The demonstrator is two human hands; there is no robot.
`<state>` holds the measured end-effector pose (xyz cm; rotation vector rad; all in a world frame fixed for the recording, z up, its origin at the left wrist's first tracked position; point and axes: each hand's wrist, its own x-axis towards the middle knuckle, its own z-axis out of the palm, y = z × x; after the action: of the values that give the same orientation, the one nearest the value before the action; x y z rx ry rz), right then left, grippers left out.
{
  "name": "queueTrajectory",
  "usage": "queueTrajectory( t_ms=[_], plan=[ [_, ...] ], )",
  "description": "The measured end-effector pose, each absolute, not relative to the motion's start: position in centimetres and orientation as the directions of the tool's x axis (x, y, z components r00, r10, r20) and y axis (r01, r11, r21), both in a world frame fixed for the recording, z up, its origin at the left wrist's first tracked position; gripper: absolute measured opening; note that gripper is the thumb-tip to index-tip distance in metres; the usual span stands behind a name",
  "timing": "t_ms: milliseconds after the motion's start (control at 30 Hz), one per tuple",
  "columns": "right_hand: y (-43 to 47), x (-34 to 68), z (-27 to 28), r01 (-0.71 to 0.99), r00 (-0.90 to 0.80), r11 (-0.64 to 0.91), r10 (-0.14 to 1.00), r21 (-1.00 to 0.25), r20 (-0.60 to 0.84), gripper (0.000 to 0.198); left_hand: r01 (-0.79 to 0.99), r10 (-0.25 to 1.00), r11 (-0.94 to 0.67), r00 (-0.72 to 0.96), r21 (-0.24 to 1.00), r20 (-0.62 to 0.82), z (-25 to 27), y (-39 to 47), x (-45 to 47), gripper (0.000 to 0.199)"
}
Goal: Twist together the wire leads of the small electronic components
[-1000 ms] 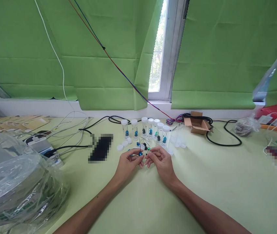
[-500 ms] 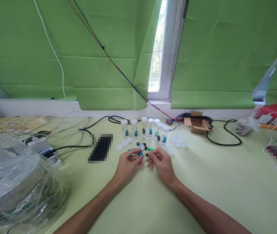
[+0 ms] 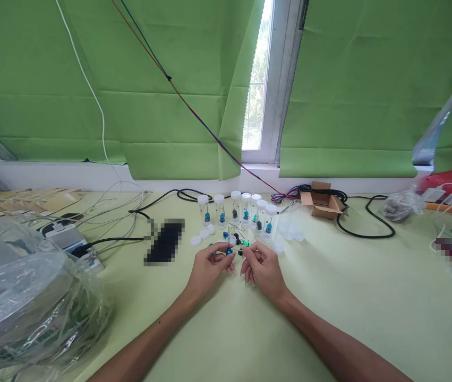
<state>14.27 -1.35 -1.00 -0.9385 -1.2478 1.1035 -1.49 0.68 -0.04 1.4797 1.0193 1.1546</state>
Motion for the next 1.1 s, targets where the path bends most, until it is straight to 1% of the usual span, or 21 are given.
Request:
queueTrajectory(
  t_ms=[267,400,767,900,1100],
  plan=[
    [-1.4,14.1,-0.5,-0.192,-0.066,0.165,0.981,-0.967,0.181,0.039,0.076,0.959,-0.199,0.218,0.977,0.179,-0.3,0.8,-1.6,0.029],
    [-1.3,14.2,-0.5,-0.230,-0.091,0.150,0.980,-0.962,0.175,0.039,0.092,0.960,-0.201,0.215,0.975,0.178,-0.4,0.8,-1.7,0.028],
    [-1.4,14.1,-0.8,-0.258,-0.083,0.202,0.970,-0.945,0.230,0.033,0.040,0.967,-0.168,0.200,0.985,0.157,0.2,0.7,-1.4,0.028],
    [-1.2,14.0,-0.8,-0.309,-0.117,0.207,0.960,-0.928,0.254,0.030,0.010,0.971,-0.151,0.186,0.988,0.147,0.4,0.7,-1.4,0.029],
    [-1.0,14.0,-0.8,-0.372,-0.101,0.242,0.949,-0.896,0.298,0.025,0.023,0.979,-0.118,0.169,0.993,0.113,0.9,0.5,-1.2,0.030]
  ],
)
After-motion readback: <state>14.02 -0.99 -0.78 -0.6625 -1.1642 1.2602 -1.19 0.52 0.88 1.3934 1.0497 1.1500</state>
